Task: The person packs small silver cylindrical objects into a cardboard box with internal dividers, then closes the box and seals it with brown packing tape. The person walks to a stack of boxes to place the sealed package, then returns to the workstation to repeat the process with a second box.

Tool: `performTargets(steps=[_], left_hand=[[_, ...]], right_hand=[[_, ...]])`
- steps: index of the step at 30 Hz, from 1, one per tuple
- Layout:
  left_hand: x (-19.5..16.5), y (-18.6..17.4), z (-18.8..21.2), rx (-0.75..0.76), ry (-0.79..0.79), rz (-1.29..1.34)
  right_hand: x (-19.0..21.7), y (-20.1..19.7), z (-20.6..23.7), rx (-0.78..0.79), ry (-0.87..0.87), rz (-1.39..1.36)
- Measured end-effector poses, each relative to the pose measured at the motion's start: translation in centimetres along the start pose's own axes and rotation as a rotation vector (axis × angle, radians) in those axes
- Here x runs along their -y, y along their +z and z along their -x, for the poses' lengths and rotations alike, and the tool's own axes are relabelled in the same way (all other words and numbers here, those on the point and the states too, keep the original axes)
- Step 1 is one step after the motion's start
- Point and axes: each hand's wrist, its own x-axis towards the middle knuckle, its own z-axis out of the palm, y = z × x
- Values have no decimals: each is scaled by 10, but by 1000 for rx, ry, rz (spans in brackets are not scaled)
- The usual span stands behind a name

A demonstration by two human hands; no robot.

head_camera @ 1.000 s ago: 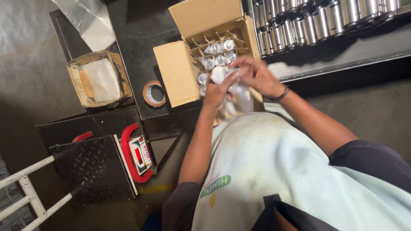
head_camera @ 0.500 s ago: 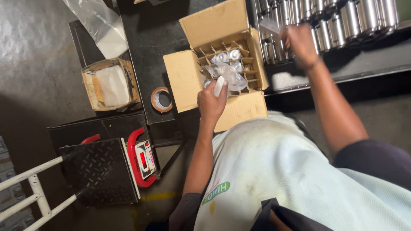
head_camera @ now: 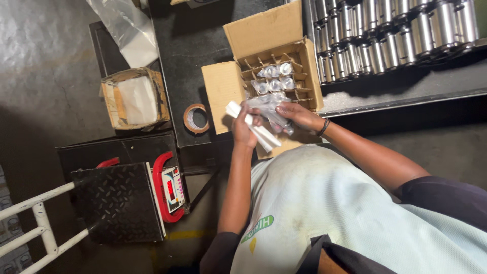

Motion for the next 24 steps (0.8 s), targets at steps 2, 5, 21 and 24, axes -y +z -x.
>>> performTargets(steps=[2,5,21,24], left_hand=[[-11,-24,-2,-25,-19,136],[-17,-46,6,-71,-15,125],[9,-37,15,36,85,-151],[23,-22,5,133,-5,-50]], right_hand=[[0,7,-17,1,231,-56],[24,12,-55,-238,-467,570],[72,29,-29,-102,-500,603],[48,35,6,-330,-549,743]])
